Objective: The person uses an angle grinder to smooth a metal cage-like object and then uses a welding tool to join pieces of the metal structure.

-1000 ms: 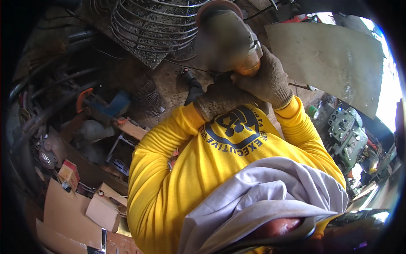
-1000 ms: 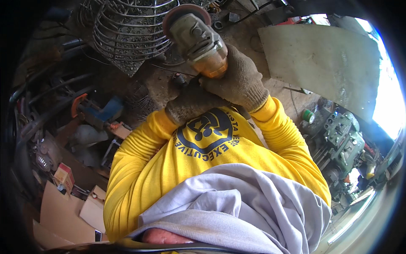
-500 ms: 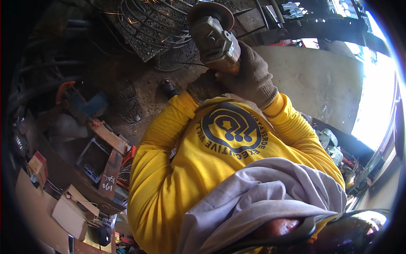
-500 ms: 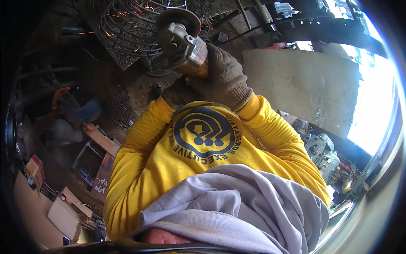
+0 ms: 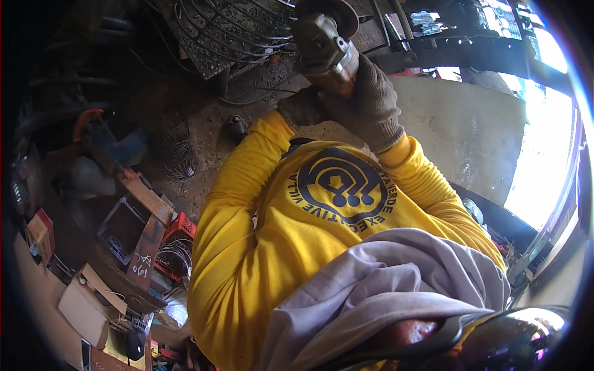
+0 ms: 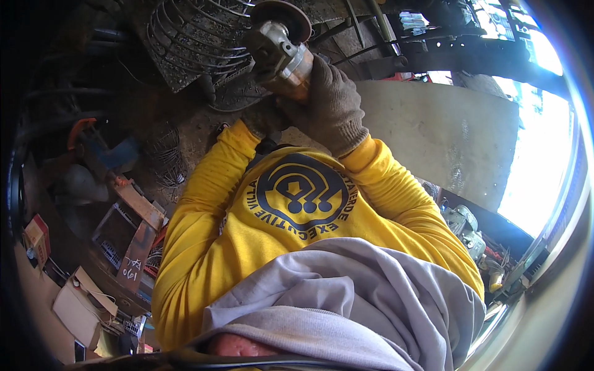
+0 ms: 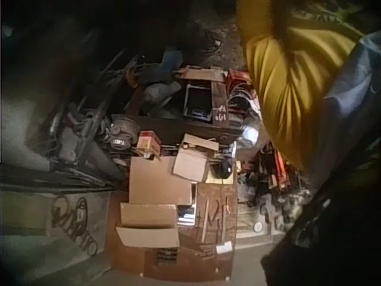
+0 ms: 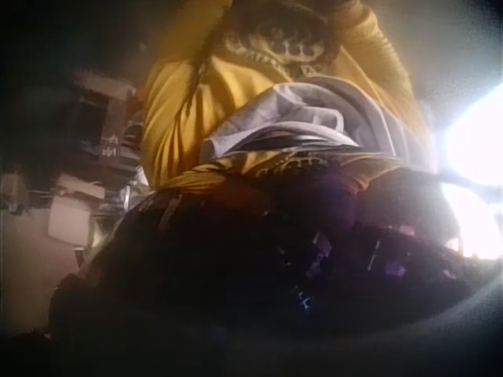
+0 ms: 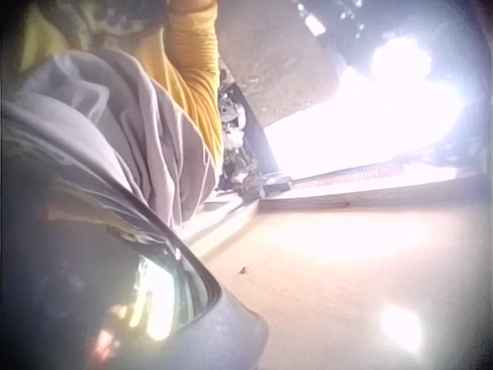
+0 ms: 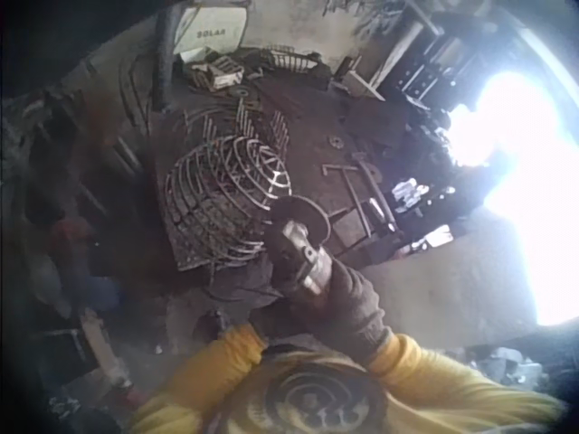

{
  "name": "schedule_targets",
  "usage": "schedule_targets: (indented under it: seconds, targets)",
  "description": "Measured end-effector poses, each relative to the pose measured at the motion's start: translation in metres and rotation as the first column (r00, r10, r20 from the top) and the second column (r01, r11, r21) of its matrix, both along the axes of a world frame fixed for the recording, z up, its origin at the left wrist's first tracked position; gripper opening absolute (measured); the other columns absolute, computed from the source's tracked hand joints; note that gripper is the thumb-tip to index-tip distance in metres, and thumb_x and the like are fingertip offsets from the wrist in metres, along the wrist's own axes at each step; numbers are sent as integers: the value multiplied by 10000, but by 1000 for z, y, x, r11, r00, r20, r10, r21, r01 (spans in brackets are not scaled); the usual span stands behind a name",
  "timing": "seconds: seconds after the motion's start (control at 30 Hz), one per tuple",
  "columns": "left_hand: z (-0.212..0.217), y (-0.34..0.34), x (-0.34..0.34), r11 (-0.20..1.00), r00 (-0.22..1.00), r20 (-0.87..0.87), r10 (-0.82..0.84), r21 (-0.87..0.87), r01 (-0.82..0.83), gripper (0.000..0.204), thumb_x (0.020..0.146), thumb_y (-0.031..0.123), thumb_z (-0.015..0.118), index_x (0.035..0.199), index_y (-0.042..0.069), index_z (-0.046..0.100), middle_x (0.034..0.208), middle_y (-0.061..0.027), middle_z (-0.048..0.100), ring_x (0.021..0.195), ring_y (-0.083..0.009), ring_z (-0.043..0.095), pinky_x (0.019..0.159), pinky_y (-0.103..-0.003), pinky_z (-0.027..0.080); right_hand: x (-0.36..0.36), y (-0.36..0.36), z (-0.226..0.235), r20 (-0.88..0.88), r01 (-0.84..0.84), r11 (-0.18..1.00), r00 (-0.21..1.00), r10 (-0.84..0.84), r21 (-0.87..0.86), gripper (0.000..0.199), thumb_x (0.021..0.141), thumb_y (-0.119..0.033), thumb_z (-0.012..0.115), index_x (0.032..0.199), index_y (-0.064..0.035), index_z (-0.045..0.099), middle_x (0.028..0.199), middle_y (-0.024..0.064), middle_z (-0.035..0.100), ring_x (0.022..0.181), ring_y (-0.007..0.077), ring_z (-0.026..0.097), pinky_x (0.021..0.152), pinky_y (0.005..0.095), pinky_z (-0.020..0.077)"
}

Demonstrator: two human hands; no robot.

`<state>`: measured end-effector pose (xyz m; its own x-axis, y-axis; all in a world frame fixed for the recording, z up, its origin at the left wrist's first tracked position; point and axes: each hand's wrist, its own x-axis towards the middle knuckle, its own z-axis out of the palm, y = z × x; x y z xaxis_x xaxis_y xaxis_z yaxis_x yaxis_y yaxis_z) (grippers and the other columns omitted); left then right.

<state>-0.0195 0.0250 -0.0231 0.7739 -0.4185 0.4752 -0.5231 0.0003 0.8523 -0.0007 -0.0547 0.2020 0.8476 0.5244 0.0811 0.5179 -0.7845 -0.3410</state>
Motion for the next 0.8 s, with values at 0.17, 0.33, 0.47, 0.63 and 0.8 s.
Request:
schedule_targets:
  seconds: [0.17,0.33,0.47,0.63,0.8]
  targets:
    - [60,7,-29,885,886,373,277,262,-386,559,981,350,478,1440,84,304,1465,-118,371,1371,-239,348,1152,-392,277,0,-17,0,-147,-63,987,986,85,148,736,642,-346,833,1249,-60,532,1094,181,649,1029,363,634,860,430,523]
    - [59,-9,-64,983,888,-422,183,45,-181,570,998,368,418,1465,84,256,1470,-152,339,1403,-243,293,1170,-420,227,-10,-10,-8,-270,-3,984,961,53,179,771,634,-346,844,1271,-55,522,1112,178,646,1043,347,636,884,417,518]
    - [92,0,-79,901,905,-171,390,275,-337,560,909,419,586,1332,77,452,1310,-130,510,1262,-277,473,1073,-408,368,1,-9,3,-475,6,998,879,27,69,822,616,-281,873,1307,-48,492,1166,172,637,1101,327,619,946,405,491]
    - [131,1,-78,868,931,-67,359,391,-307,570,873,414,639,1294,63,483,1240,-142,545,1190,-298,524,1009,-421,420,22,-23,-2,-617,-97,975,760,202,199,759,628,-293,862,1258,-27,533,1127,164,653,1046,292,640,921,386,499]
    - [161,3,-71,883,911,-197,361,385,-266,487,855,361,647,1224,72,516,1171,-158,570,1085,-303,593,905,-417,495,35,-29,6,-764,-5,979,624,164,206,657,651,-188,832,1227,-23,563,1070,97,662,994,216,631,932,360,488]
